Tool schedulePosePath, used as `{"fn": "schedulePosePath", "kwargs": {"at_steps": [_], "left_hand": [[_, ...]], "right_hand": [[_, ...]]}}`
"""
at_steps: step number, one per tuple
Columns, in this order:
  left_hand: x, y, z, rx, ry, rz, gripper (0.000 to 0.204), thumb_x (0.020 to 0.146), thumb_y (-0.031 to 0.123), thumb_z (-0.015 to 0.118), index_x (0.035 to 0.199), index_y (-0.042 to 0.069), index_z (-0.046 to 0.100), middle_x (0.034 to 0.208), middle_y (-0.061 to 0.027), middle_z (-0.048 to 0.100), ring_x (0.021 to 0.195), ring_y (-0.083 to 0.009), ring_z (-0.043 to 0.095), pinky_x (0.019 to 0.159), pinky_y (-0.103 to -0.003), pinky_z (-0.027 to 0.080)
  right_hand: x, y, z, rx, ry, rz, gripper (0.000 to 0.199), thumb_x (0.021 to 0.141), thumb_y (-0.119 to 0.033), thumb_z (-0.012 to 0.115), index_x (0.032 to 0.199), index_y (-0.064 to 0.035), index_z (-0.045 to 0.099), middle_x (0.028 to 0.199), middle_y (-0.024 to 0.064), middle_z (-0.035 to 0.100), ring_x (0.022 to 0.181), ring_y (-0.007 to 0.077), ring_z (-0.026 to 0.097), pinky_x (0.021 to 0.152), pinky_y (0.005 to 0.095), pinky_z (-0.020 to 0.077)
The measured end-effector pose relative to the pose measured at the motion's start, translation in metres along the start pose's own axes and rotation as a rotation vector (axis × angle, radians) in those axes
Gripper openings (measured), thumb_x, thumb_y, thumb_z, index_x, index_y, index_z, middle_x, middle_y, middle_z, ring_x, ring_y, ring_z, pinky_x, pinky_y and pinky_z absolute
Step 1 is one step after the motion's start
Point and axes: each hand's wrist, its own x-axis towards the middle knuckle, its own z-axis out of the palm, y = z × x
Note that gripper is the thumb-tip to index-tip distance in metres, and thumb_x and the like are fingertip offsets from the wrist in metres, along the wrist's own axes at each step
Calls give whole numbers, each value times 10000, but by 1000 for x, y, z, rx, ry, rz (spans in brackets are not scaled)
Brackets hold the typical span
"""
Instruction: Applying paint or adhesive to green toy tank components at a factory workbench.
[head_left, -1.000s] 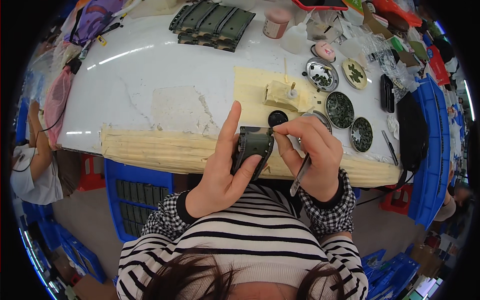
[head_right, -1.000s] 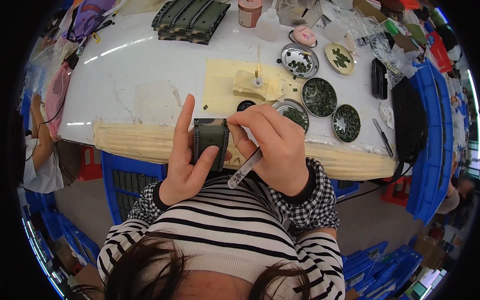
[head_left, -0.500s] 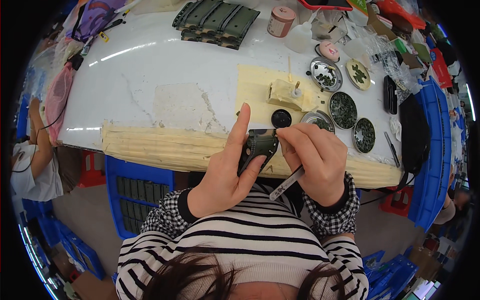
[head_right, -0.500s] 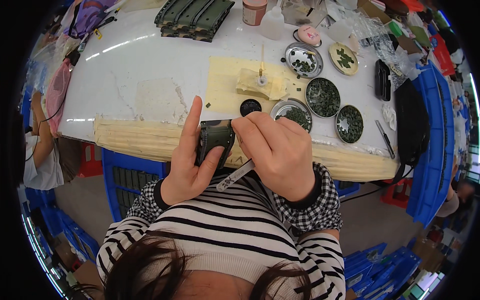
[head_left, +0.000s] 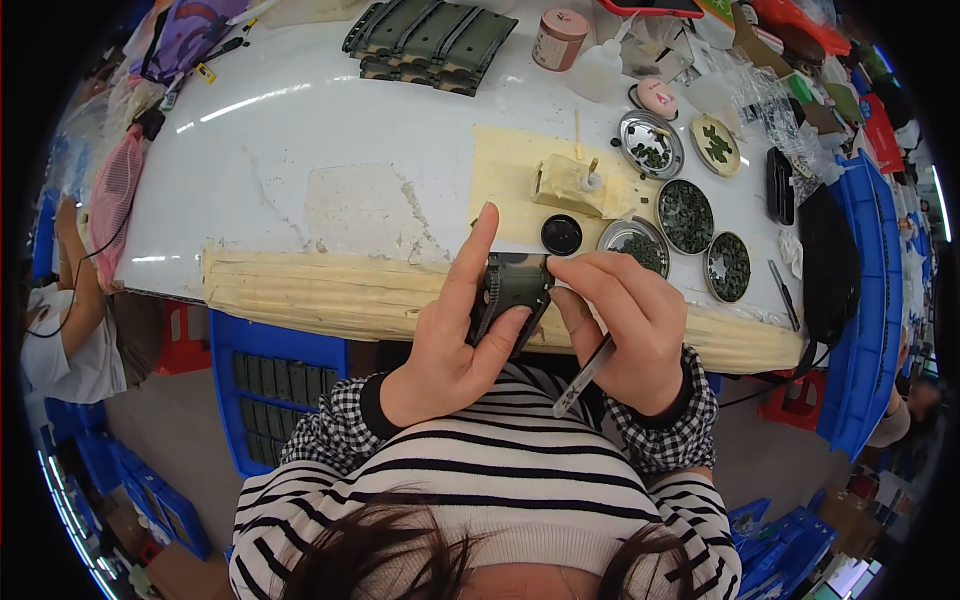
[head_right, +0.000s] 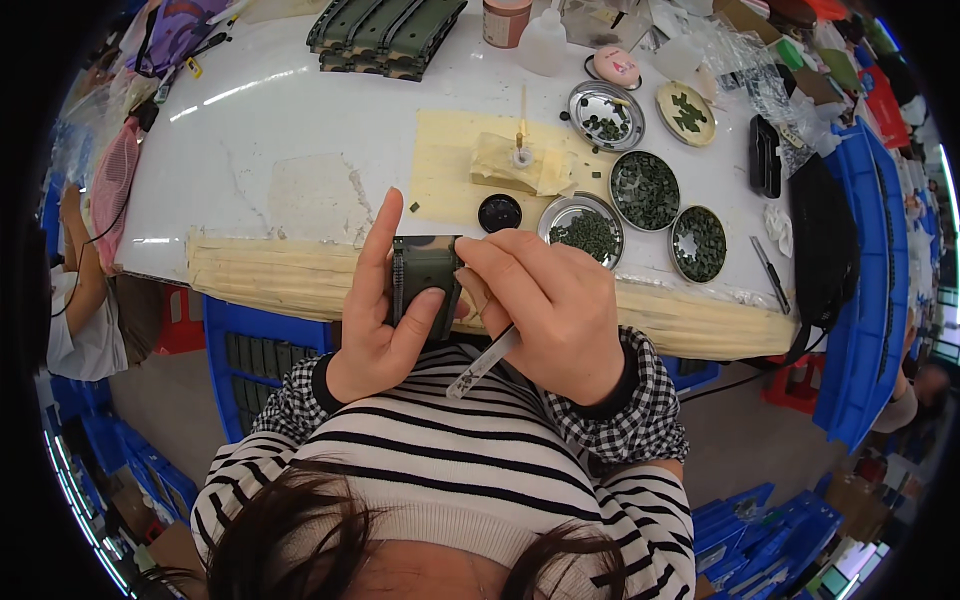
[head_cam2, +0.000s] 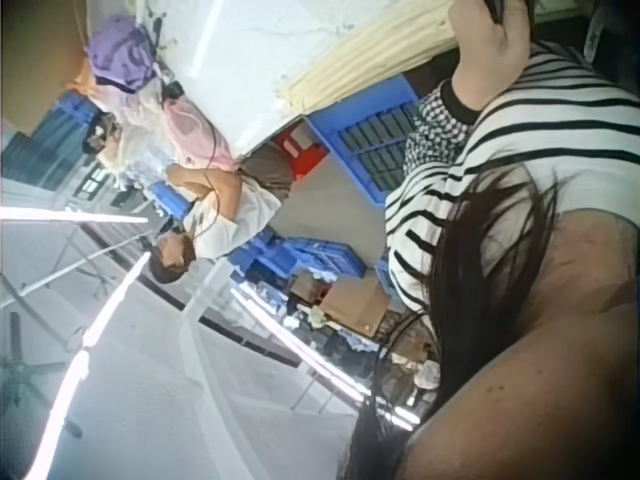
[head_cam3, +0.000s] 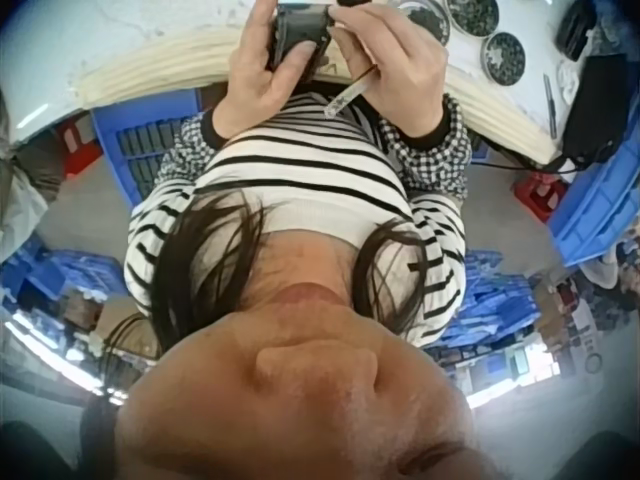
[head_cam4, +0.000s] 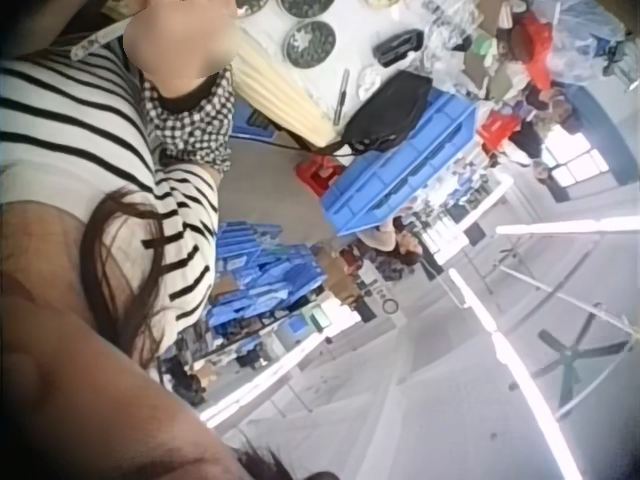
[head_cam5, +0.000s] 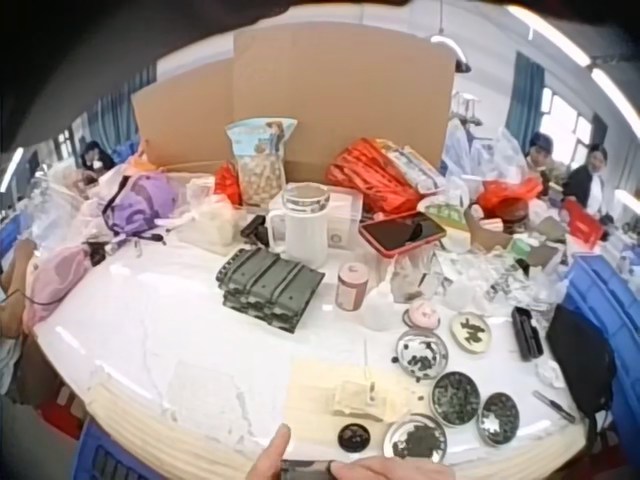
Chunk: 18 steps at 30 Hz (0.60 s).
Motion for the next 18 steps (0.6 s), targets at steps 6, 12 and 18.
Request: {"fn": "schedulePosePath", "kwargs": {"at_steps": [6, 12, 18], "left_hand": [[7, 7, -1, -315, -5, -171, 636, 953, 44, 427, 1483, 63, 75, 1233, -221, 521, 826, -165, 634, 759, -309, 546], [6, 10, -1, -412, 41, -280, 588, 955, 87, 446, 1458, 66, 141, 1188, -222, 543, 802, -193, 644, 765, -338, 551], [6, 10, 0, -480, 33, -289, 550, 962, 66, 432, 1439, 49, 159, 1133, -199, 571, 820, -182, 636, 771, -323, 545]], "right_hand": [[-19, 16, -18, 183, 266, 344, 171, 790, 39, 665, 954, -10, 654, 830, 41, 605, 533, 70, 417, 492, 201, 329], [-57, 70, -77, -308, 321, 607, 77, 830, -21, 659, 902, 0, 643, 751, 22, 591, 590, 79, 447, 510, 237, 320], [-69, 90, -102, -375, 61, 580, 69, 825, -31, 664, 885, -2, 644, 730, 30, 615, 607, 67, 472, 542, 229, 352]]}}
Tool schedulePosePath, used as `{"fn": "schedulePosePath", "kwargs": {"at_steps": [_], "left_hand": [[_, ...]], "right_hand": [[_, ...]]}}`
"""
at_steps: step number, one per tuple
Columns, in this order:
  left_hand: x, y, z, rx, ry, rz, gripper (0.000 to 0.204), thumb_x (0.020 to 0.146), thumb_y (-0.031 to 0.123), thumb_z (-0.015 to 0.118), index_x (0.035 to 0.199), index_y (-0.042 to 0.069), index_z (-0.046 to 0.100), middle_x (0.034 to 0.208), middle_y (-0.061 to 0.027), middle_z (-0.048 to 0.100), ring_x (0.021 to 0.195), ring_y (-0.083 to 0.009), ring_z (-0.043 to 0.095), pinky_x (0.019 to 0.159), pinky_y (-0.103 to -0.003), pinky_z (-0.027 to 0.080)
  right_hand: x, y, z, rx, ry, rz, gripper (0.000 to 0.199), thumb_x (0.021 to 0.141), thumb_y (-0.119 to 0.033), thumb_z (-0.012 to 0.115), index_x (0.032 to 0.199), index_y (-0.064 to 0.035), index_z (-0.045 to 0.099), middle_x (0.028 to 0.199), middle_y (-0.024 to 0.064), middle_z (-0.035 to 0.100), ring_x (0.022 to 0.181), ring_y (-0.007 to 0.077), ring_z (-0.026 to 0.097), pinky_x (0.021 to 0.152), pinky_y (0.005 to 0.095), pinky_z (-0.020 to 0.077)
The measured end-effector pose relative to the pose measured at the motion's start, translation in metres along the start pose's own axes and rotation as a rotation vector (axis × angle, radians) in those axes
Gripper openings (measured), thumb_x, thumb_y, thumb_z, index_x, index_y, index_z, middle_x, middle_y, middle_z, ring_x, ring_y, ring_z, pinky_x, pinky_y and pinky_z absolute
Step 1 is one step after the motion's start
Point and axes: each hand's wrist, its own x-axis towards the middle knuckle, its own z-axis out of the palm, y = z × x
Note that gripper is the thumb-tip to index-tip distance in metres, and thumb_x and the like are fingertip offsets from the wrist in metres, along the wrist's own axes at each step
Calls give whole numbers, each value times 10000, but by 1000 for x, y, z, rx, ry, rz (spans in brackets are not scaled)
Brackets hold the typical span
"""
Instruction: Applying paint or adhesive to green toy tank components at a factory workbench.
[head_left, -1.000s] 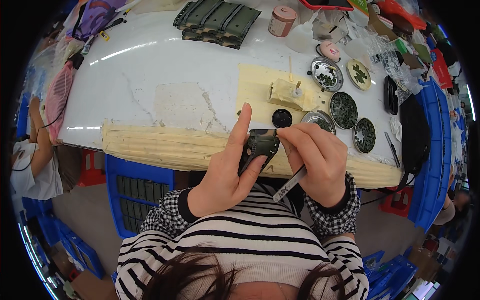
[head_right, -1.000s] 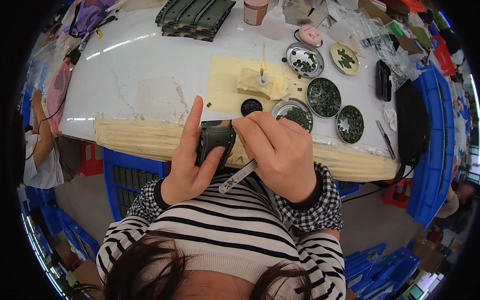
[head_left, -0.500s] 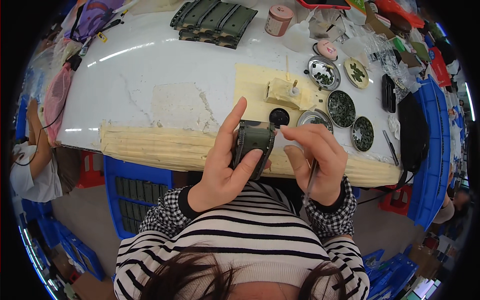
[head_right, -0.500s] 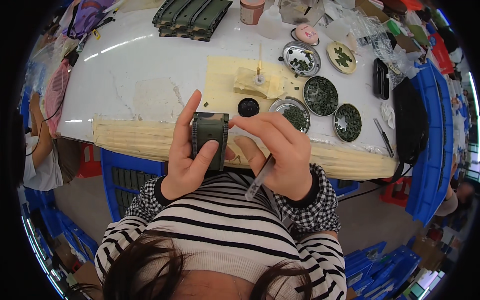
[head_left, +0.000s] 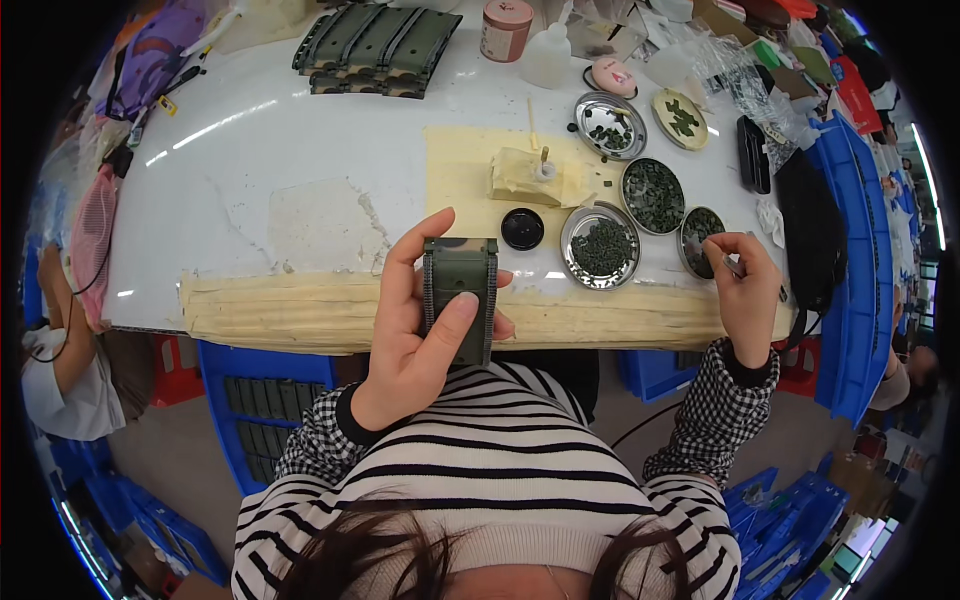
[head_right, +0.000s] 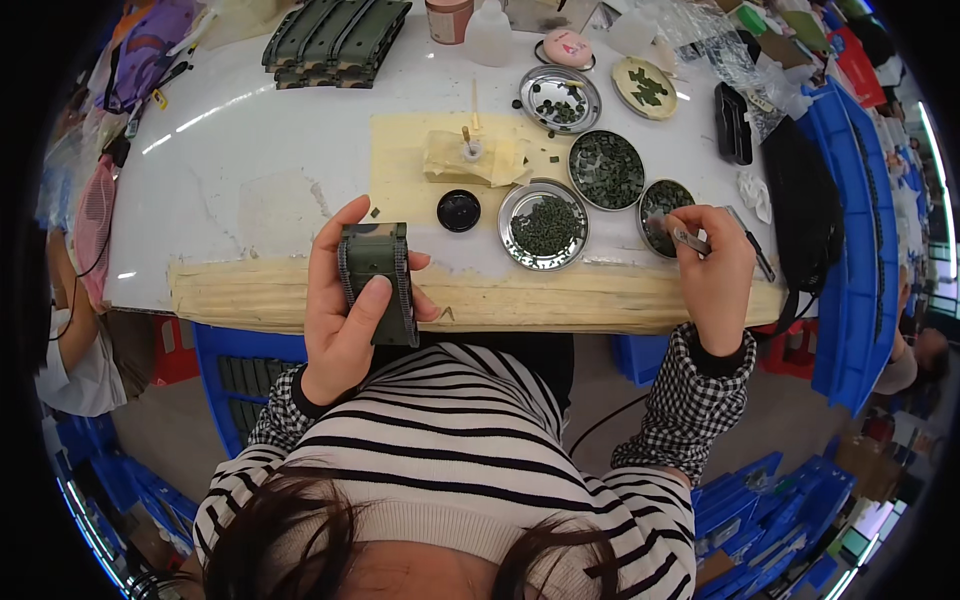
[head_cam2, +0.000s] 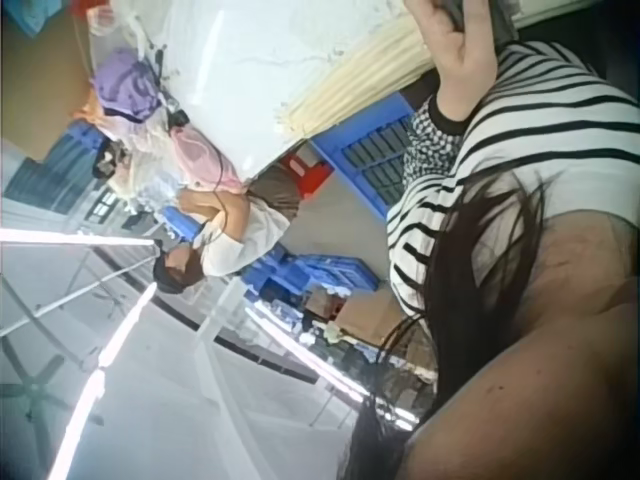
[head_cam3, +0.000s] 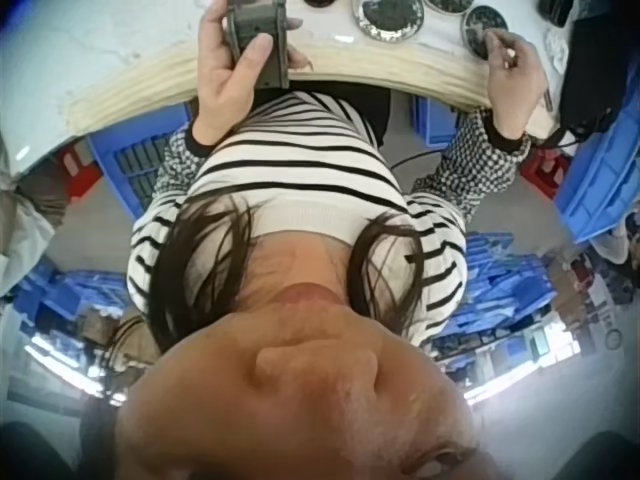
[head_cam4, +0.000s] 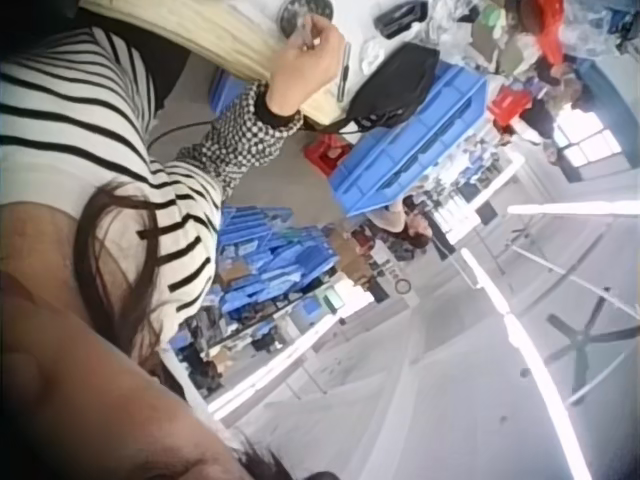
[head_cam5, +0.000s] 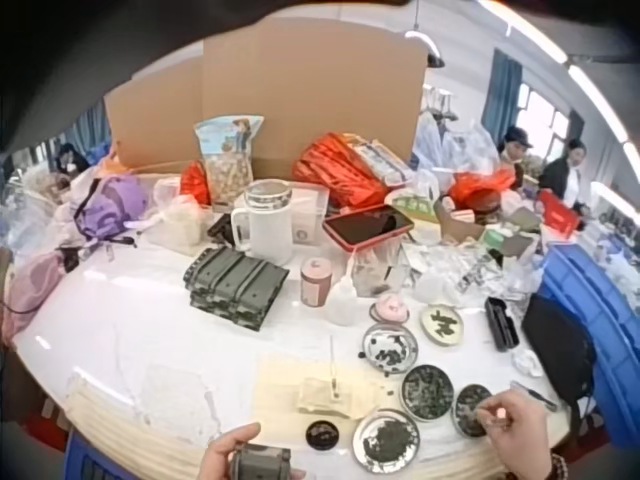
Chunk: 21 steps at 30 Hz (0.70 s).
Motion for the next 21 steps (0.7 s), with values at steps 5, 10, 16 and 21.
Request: {"fn": "schedulePosePath", "kwargs": {"at_steps": [5, 10, 16, 21], "left_hand": [[-1, 0, -4, 17, 13, 11, 539, 964, 59, 430, 1434, 48, 165, 1118, -201, 577, 824, -177, 634, 777, -311, 537], [-3, 1, -4, 5, 12, 3, 538, 964, 64, 433, 1432, 50, 169, 1114, -203, 577, 824, -181, 635, 781, -311, 535], [-2, 0, -4, 11, 23, -7, 538, 962, 61, 434, 1432, 49, 170, 1115, -203, 575, 828, -186, 636, 777, -311, 534], [-2, -1, -5, 16, 30, -14, 540, 961, 61, 434, 1432, 48, 170, 1114, -199, 576, 825, -187, 637, 773, -310, 535]], "right_hand": [[10, -6, -5, 37, -218, 78, 94, 770, -2, 675, 850, 12, 629, 719, 117, 619, 618, 196, 561, 582, 297, 428], [16, 1, -4, 2, -191, 110, 108, 766, 17, 664, 868, 13, 628, 731, 118, 624, 640, 213, 588, 605, 301, 447], [18, 10, 1, -31, 2, 34, 138, 759, 38, 654, 892, 7, 633, 802, 119, 629, 704, 229, 611, 629, 310, 462], [13, 1, 0, -19, -93, -7, 142, 759, 45, 651, 895, 7, 637, 800, 118, 636, 709, 225, 623, 625, 304, 464]]}}
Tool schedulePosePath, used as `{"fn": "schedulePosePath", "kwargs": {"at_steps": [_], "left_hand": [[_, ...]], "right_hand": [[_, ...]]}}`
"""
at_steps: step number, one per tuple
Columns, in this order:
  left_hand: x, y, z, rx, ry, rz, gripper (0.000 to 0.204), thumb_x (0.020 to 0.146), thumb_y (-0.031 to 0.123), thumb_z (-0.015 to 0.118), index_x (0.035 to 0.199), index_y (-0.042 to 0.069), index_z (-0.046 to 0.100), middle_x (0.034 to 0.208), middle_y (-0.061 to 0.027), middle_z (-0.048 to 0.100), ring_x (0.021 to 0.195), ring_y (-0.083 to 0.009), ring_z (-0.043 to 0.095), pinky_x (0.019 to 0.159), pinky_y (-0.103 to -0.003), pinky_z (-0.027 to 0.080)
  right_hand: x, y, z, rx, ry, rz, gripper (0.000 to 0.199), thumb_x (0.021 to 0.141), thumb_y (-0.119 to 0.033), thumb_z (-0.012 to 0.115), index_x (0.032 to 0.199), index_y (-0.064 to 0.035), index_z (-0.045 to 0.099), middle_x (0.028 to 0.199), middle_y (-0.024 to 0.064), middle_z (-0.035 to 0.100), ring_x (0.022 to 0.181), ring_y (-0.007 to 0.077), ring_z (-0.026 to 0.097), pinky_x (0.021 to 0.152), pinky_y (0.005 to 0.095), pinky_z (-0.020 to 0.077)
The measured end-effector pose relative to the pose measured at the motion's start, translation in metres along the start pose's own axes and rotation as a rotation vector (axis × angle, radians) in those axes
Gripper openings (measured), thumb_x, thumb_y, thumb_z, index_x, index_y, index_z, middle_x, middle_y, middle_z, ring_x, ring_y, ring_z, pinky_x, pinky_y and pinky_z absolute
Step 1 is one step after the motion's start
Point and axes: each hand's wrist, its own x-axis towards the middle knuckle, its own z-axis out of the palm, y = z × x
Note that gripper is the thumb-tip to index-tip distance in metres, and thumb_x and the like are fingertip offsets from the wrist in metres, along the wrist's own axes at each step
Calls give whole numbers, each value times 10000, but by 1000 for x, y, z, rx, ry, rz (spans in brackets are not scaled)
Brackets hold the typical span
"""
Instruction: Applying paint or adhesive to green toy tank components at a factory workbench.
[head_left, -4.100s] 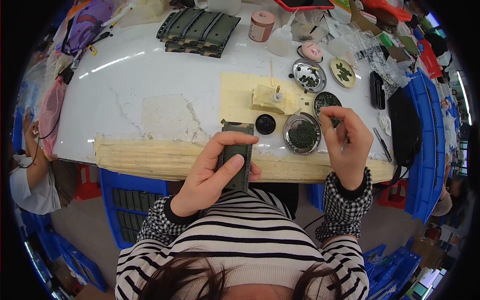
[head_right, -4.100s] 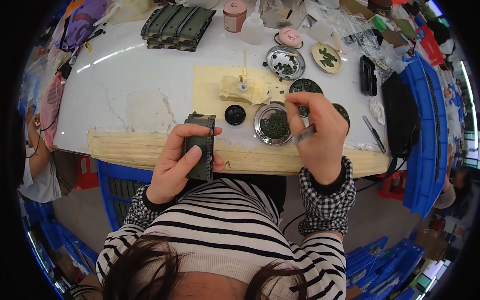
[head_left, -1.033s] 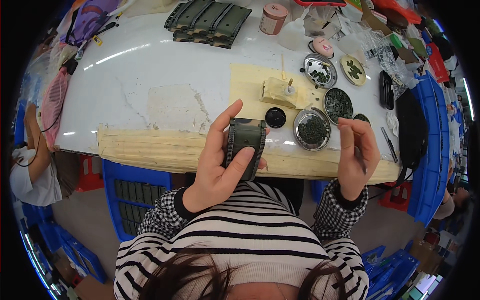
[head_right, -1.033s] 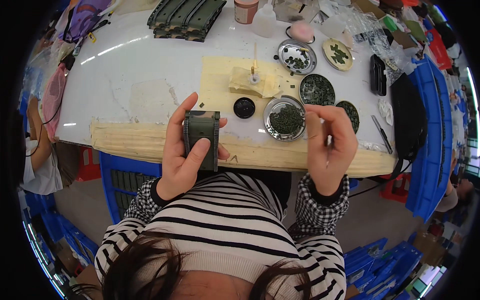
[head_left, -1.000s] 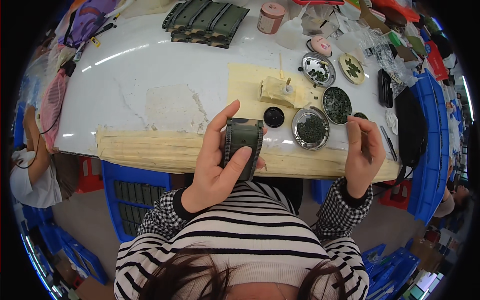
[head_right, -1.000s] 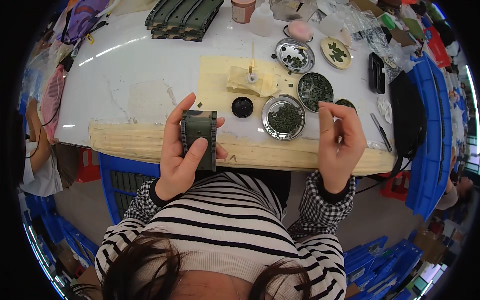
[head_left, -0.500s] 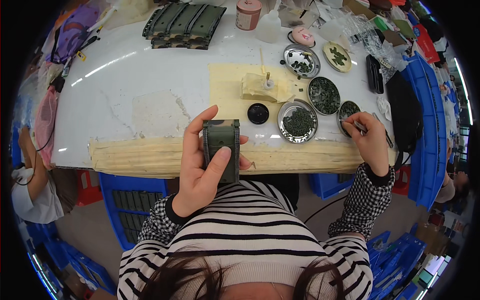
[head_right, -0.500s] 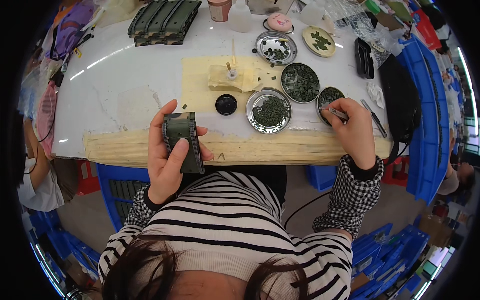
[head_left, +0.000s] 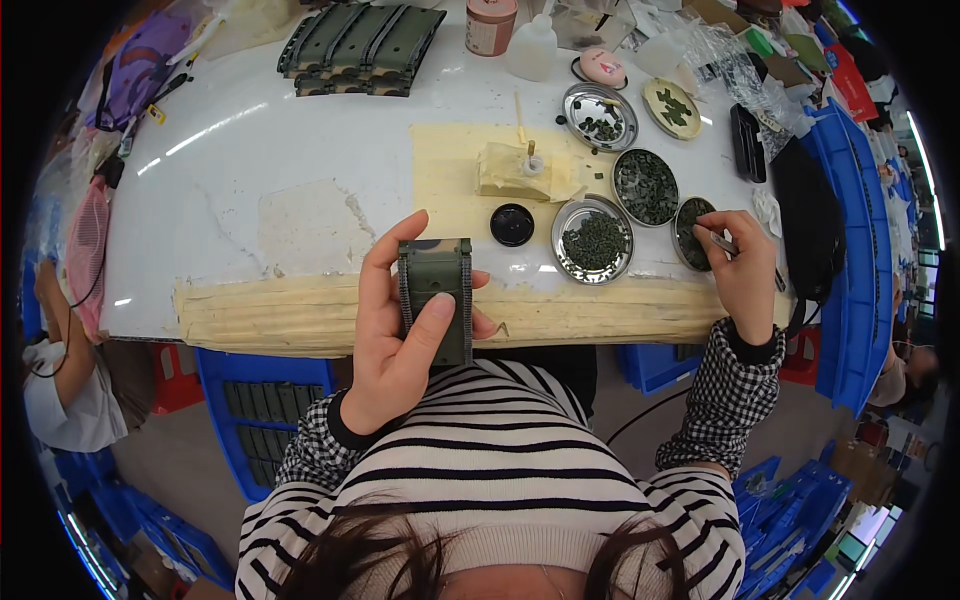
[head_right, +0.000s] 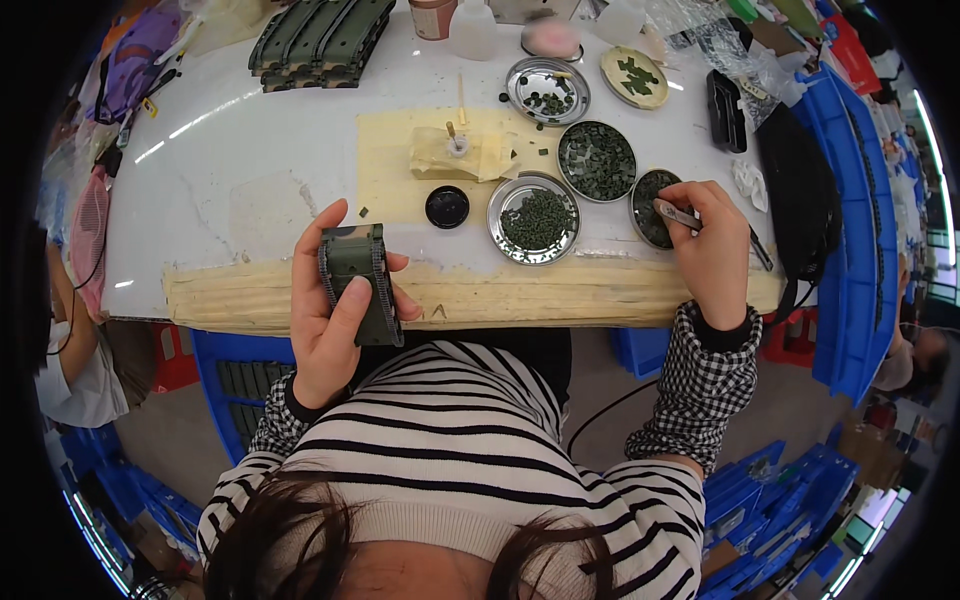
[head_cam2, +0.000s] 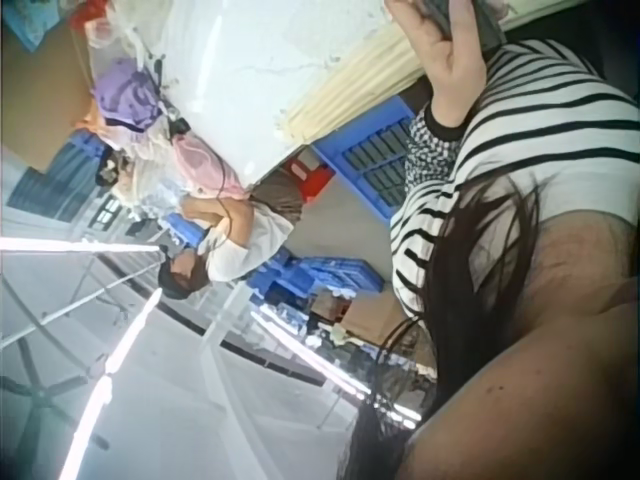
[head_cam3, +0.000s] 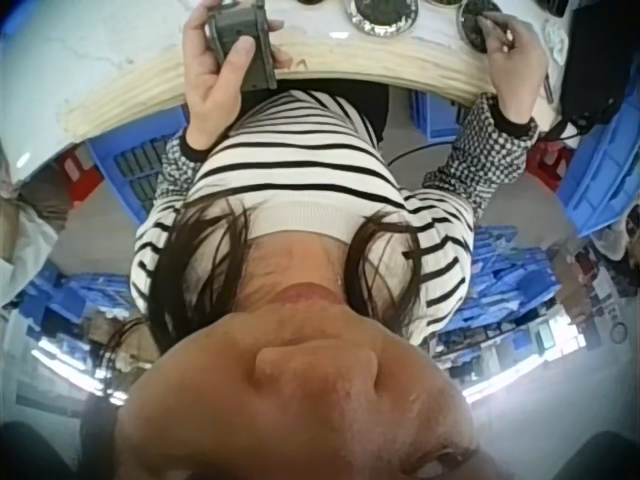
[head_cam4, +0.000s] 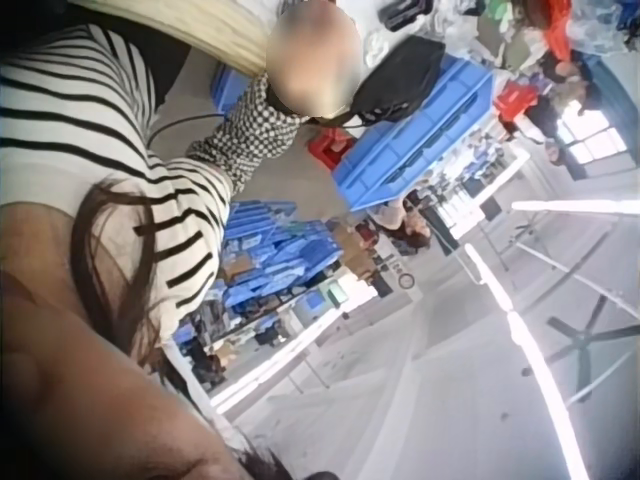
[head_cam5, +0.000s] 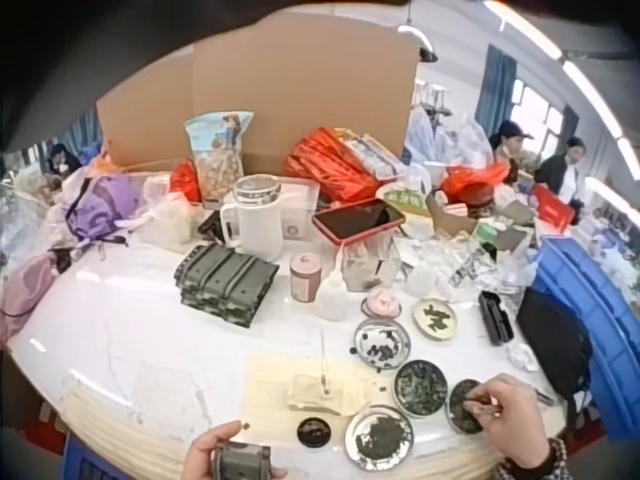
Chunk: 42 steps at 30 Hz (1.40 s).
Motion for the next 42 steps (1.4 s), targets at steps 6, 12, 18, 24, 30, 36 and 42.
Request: {"fn": "schedulePosePath", "kwargs": {"at_steps": [6, 12, 18, 24, 30, 36, 42], "left_hand": [[1, 0, -1, 3, -1, -5, 544, 961, 67, 436, 1434, 47, 168, 1107, -196, 578, 822, -186, 638, 772, -309, 535], [1, -1, 1, 26, 18, -5, 560, 960, 87, 438, 1443, 50, 157, 1089, -186, 580, 800, -187, 639, 759, -327, 548], [0, 0, 2, 30, 29, -10, 564, 960, 100, 440, 1447, 56, 158, 1083, -183, 579, 785, -189, 638, 750, -333, 554], [-1, 0, -2, 36, 31, -8, 565, 959, 100, 443, 1447, 58, 161, 1084, -181, 579, 786, -185, 638, 750, -333, 559], [-2, -1, -4, 27, 38, -2, 566, 958, 102, 442, 1448, 59, 162, 1088, -180, 579, 789, -183, 638, 751, -333, 561], [-1, 1, -4, 31, 41, -11, 573, 958, 102, 444, 1451, 61, 156, 1088, -177, 579, 788, -179, 637, 751, -331, 562], [-1, 0, -3, 24, 47, -8, 578, 957, 100, 444, 1454, 63, 152, 1098, -178, 580, 788, -178, 637, 752, -334, 562]], "right_hand": [[-2, 9, -4, 95, -35, 123, 105, 784, 18, 664, 885, 7, 637, 746, 100, 642, 627, 172, 584, 584, 279, 445], [0, 4, -5, 76, -14, 55, 94, 783, 11, 668, 869, 9, 632, 751, 95, 627, 640, 170, 574, 579, 278, 432], [4, -1, -3, -11, -72, -1, 115, 739, 30, 669, 840, 16, 618, 763, 110, 594, 643, 231, 563, 579, 306, 430], [9, 5, 0, -18, -92, -54, 112, 740, -4, 678, 819, 14, 600, 738, 104, 577, 638, 221, 547, 577, 305, 424], [11, 14, -2, 102, -146, 41, 134, 752, -48, 701, 794, 12, 588, 693, 83, 567, 611, 156, 526, 574, 277, 418], [13, 18, 0, 139, -146, -17, 103, 763, -29, 672, 774, 2, 574, 661, 50, 562, 563, 109, 470, 533, 257, 380], [5, 15, -6, 280, 6, 40, 61, 776, 3, 663, 791, -15, 606, 646, -56, 528, 521, -1, 288, 465, 196, 219]]}}
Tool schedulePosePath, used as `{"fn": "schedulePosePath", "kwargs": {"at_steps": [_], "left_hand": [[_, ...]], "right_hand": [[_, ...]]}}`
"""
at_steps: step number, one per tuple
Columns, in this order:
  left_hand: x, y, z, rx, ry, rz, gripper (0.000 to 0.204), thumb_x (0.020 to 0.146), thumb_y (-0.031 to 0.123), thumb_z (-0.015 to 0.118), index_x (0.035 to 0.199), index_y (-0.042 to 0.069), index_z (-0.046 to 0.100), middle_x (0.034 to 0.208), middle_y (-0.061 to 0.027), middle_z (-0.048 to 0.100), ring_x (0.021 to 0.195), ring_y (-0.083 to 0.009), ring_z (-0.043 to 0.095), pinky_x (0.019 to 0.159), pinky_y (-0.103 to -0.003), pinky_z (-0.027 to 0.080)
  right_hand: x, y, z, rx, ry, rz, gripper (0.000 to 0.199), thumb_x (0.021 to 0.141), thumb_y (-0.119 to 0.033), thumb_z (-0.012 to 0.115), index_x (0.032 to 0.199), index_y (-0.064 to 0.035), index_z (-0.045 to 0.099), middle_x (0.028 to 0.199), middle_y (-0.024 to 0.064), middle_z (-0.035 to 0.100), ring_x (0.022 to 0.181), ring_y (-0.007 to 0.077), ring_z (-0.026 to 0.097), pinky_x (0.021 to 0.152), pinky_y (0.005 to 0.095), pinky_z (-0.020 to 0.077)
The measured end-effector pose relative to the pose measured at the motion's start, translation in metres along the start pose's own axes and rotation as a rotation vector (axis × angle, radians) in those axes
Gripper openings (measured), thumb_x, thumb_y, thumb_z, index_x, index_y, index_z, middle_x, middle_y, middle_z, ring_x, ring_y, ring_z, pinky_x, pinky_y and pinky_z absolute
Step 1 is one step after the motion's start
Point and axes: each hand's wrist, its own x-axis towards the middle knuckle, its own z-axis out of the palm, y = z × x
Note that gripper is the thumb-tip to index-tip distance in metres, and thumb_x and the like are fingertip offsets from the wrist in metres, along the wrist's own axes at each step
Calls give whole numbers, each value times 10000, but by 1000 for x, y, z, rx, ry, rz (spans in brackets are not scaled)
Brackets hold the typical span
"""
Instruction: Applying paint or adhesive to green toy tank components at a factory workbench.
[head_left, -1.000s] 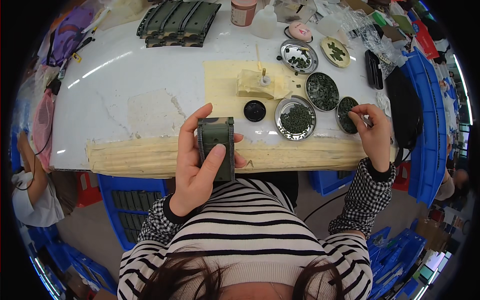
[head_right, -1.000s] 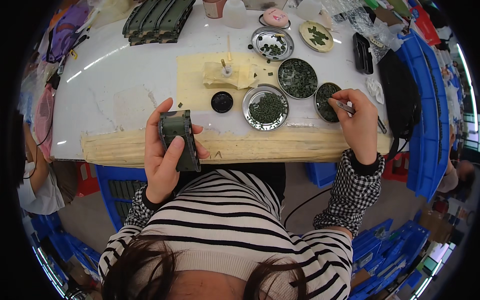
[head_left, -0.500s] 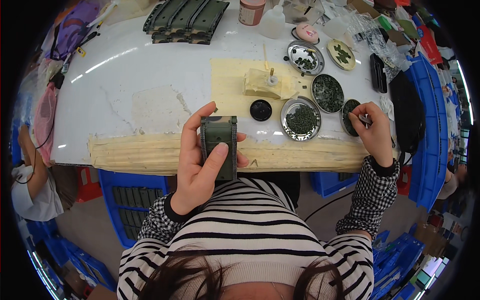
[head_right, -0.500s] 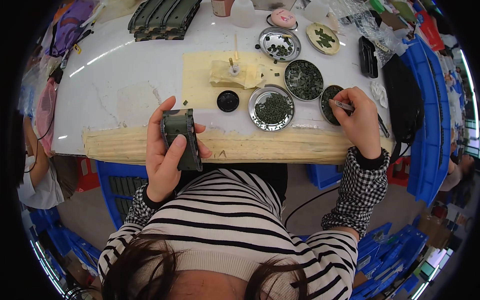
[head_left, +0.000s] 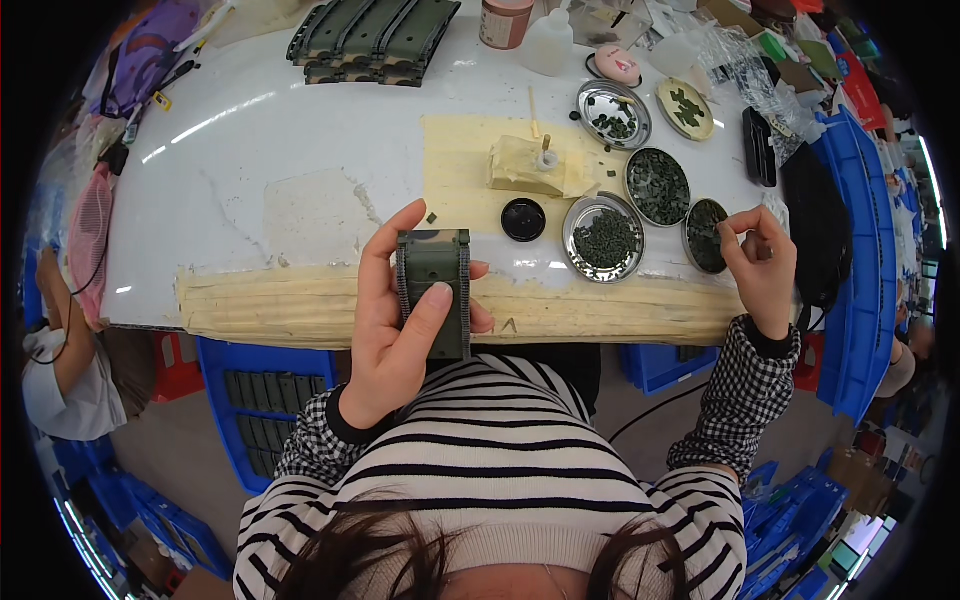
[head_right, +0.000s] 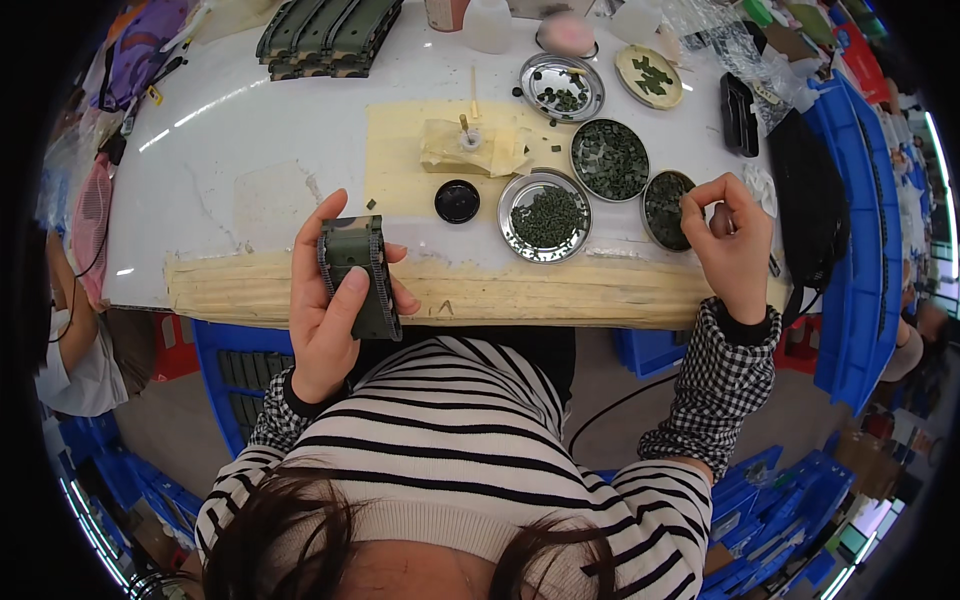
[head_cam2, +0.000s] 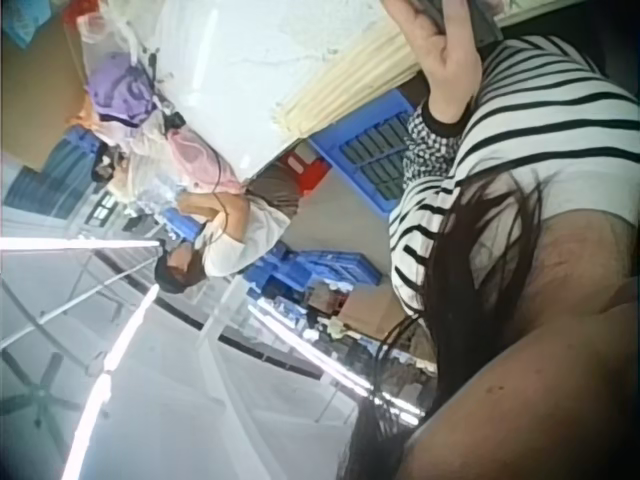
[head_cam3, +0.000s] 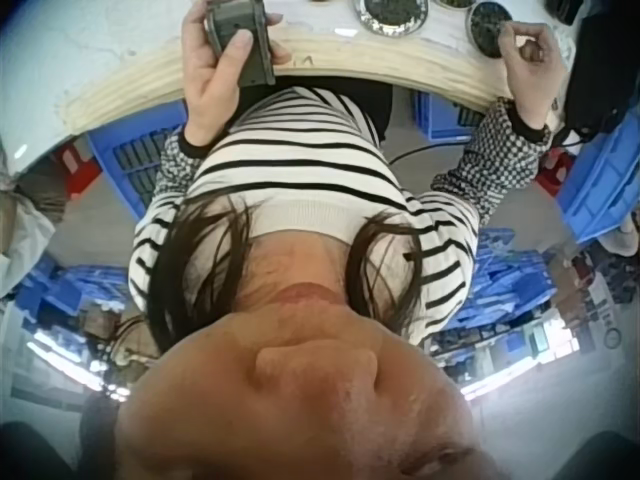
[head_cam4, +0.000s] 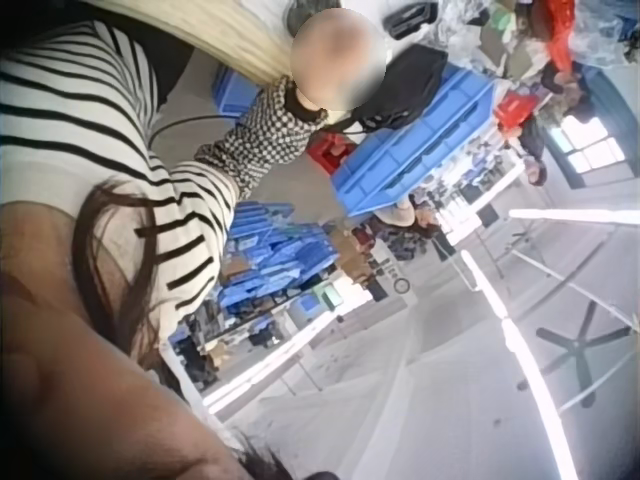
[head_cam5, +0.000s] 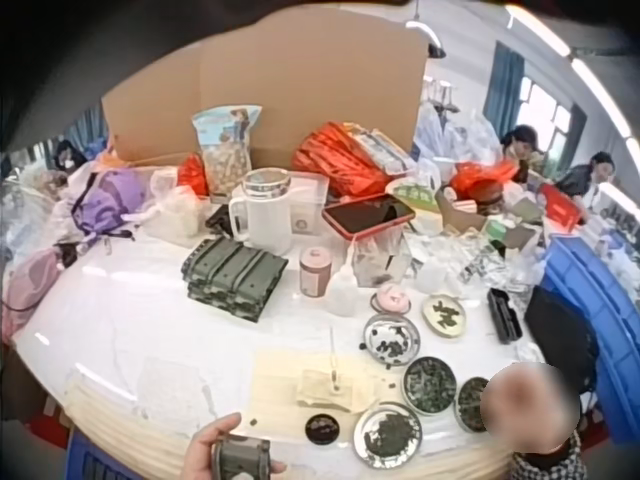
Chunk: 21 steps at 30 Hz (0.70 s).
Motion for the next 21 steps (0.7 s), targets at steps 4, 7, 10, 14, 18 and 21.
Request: {"fn": "schedulePosePath", "kwargs": {"at_steps": [4, 7, 10, 14, 18, 21], "left_hand": [[1, 2, 4, 7, -3, 4, 569, 958, 97, 444, 1452, 58, 166, 1115, -185, 584, 795, -176, 639, 753, -330, 558], [0, 3, 6, 31, -15, -8, 544, 956, 88, 449, 1437, 40, 201, 1126, -193, 586, 805, -174, 640, 759, -314, 547], [0, 0, 10, 73, -22, 24, 510, 953, 69, 454, 1416, 24, 246, 1132, -199, 587, 811, -170, 638, 764, -294, 533], [-1, 0, 10, 208, -90, 96, 495, 939, 11, 452, 1403, 6, 278, 1130, -166, 585, 854, -140, 621, 786, -273, 518], [-1, -2, 11, 428, -6, 265, 532, 871, -45, 539, 1378, -3, 384, 936, -97, 629, 735, -104, 572, 686, -214, 455], [-1, 9, 9, 561, -48, 330, 570, 857, -56, 545, 1395, 5, 367, 919, -115, 629, 706, -149, 585, 679, -229, 464]], "right_hand": [[-8, -12, 6, 137, 122, 63, 99, 800, 34, 658, 894, 6, 668, 654, -81, 499, 523, -10, 282, 478, 179, 214], [-17, -27, 16, 213, 125, 31, 134, 801, 52, 667, 928, 17, 686, 640, -87, 479, 526, -15, 295, 484, 175, 214], [-24, -64, 39, 350, 124, 44, 120, 788, 58, 686, 903, 24, 684, 608, -90, 452, 530, -17, 321, 478, 176, 217], [-26, -118, 70, 408, 16, -144, 178, 732, 71, 717, 883, -17, 680, 703, -19, 581, 514, 19, 375, 456, 181, 271], [-18, -154, 94, 388, -39, -403, 199, 695, 40, 740, 863, -21, 651, 800, 78, 609, 657, 191, 600, 558, 272, 474], [-14, -158, 107, 388, -33, -486, 204, 700, 37, 735, 876, -23, 651, 806, 83, 600, 676, 208, 614, 572, 285, 488]]}}
